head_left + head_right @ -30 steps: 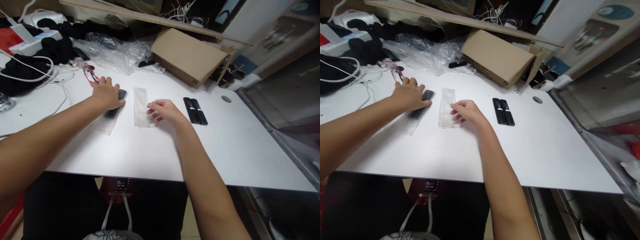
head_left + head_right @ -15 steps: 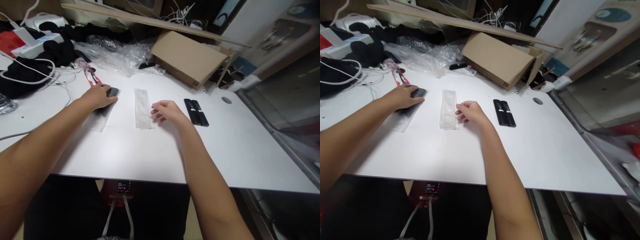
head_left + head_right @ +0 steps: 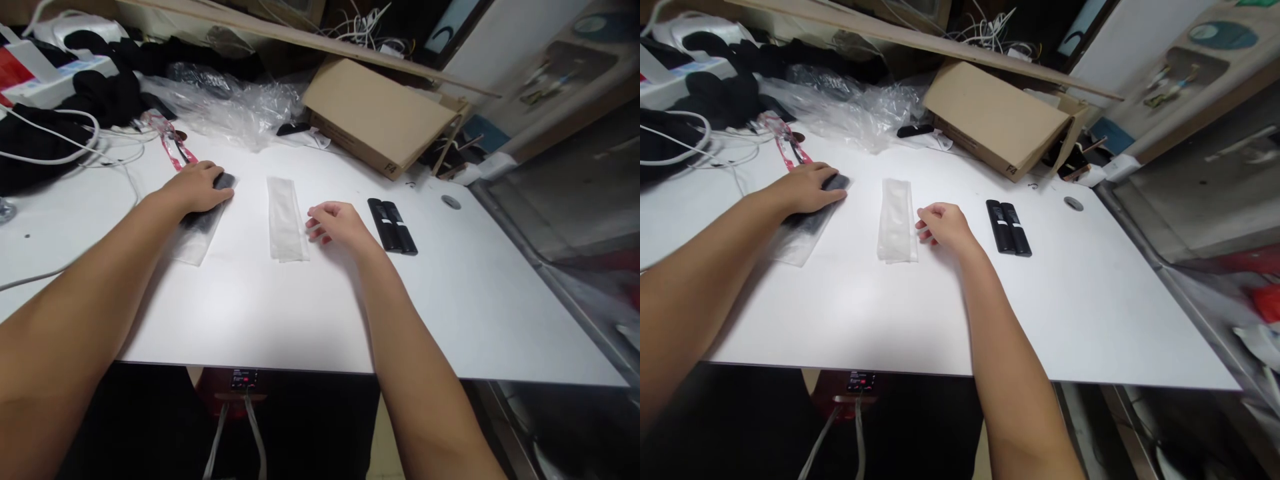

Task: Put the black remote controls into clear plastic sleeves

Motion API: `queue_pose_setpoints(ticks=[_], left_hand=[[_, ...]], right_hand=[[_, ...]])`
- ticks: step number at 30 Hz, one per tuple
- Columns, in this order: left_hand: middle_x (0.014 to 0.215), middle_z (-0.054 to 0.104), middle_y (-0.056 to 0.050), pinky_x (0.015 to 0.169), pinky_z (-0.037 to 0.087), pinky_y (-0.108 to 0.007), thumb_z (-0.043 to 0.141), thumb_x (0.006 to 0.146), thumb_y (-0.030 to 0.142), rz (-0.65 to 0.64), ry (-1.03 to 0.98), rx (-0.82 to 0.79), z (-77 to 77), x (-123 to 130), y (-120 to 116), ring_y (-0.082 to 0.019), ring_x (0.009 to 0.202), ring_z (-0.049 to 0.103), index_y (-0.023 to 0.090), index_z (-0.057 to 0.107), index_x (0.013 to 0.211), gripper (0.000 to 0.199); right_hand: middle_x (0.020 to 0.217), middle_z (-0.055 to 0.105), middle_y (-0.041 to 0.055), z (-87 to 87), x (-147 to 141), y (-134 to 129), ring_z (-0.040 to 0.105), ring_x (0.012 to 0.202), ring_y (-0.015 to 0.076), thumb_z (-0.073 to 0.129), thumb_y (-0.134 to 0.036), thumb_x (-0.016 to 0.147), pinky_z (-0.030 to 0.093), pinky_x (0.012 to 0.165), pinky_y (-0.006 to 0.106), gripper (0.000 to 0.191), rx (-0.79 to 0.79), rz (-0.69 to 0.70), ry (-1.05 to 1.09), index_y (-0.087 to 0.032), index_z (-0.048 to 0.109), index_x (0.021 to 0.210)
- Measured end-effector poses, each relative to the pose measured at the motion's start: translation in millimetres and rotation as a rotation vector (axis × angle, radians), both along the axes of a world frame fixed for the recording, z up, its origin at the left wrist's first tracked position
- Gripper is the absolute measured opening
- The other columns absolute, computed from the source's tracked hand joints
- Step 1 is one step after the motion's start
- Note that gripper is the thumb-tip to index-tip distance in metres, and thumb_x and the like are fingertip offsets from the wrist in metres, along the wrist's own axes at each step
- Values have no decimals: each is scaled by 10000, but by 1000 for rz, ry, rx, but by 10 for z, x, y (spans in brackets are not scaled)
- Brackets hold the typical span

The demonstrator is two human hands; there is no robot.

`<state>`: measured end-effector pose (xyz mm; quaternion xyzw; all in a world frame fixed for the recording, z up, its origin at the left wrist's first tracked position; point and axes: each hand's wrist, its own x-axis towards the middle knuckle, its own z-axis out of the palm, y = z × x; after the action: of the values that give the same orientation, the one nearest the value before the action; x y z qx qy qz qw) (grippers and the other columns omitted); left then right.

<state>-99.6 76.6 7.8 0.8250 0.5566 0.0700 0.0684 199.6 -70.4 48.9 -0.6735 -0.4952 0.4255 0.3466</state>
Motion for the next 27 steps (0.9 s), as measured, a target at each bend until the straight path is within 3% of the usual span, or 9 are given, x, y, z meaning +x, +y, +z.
queue_pose_setpoints(ticks=[6, 8, 10, 13, 16, 20, 24, 27], left_hand=[[1606, 442, -153, 1208, 344, -474, 525, 877, 621, 1, -59, -27, 27, -31, 0, -408, 1452, 434, 178, 537, 1496, 761], [1622, 425, -141, 1213, 344, -464, 540, 876, 618, 1, -83, -45, 53, -42, 3, -400, 1458, 433, 188, 542, 1490, 750], [1625, 424, -129, 1216, 341, -467, 564, 871, 605, 4, -110, -61, 69, -64, 17, -400, 1462, 429, 201, 557, 1473, 725], [1602, 450, -120, 1204, 351, -482, 637, 834, 607, 20, -167, -79, 46, -130, 51, -409, 1438, 443, 207, 588, 1432, 721], [1521, 527, -109, 1233, 301, -490, 679, 825, 604, 2, -327, -17, 0, -209, 48, -378, 1426, 426, 181, 596, 1404, 721], [1404, 595, -38, 1242, 271, -535, 662, 892, 534, -75, -473, 170, 78, -199, -120, -308, 1391, 411, 220, 611, 1331, 542], [1302, 636, -61, 1132, 412, -528, 615, 963, 450, -145, -483, 340, 317, 80, -457, -295, 1246, 543, 231, 643, 1246, 359], [1082, 701, -63, 957, 492, -432, 583, 963, 333, -246, -520, 297, 440, 453, -693, -246, 990, 634, 220, 689, 1091, 201]], right_hand=[[1007, 751, 113, -39, 56, 21, 712, 715, 192, 620, -311, 986, 528, 591, 295, 145, 38, 18, -81, -198, 667, 909], [1018, 746, 118, -22, 153, 17, 712, 854, 241, 614, -309, 976, 560, 745, 357, 142, 131, -45, -327, -198, 690, 931], [1124, 719, 156, 0, 290, 11, 657, 1081, 328, 624, -317, 959, 520, 945, 458, 183, 188, -199, -706, -178, 715, 1035], [1410, 556, 250, -11, 512, 21, 483, 1320, 466, 612, -370, 959, 439, 1045, 593, 472, -40, -359, -1033, -117, 618, 1356], [1508, 463, 268, -97, 681, 72, 436, 1372, 478, 578, -308, 971, 396, 1090, 620, 533, -258, -362, -1090, -102, 528, 1461], [1473, 499, 239, -204, 834, 141, 462, 1355, 440, 596, -157, 923, 425, 1062, 622, 503, -270, -416, -1141, -158, 543, 1424], [1404, 552, 234, -188, 971, 125, 508, 1308, 427, 627, -118, 892, 488, 1011, 593, 586, -238, -398, -1133, -151, 507, 1464], [1312, 610, 237, -146, 1054, 91, 571, 1232, 409, 655, -121, 869, 512, 985, 543, 589, -182, -378, -1129, -113, 526, 1443]])
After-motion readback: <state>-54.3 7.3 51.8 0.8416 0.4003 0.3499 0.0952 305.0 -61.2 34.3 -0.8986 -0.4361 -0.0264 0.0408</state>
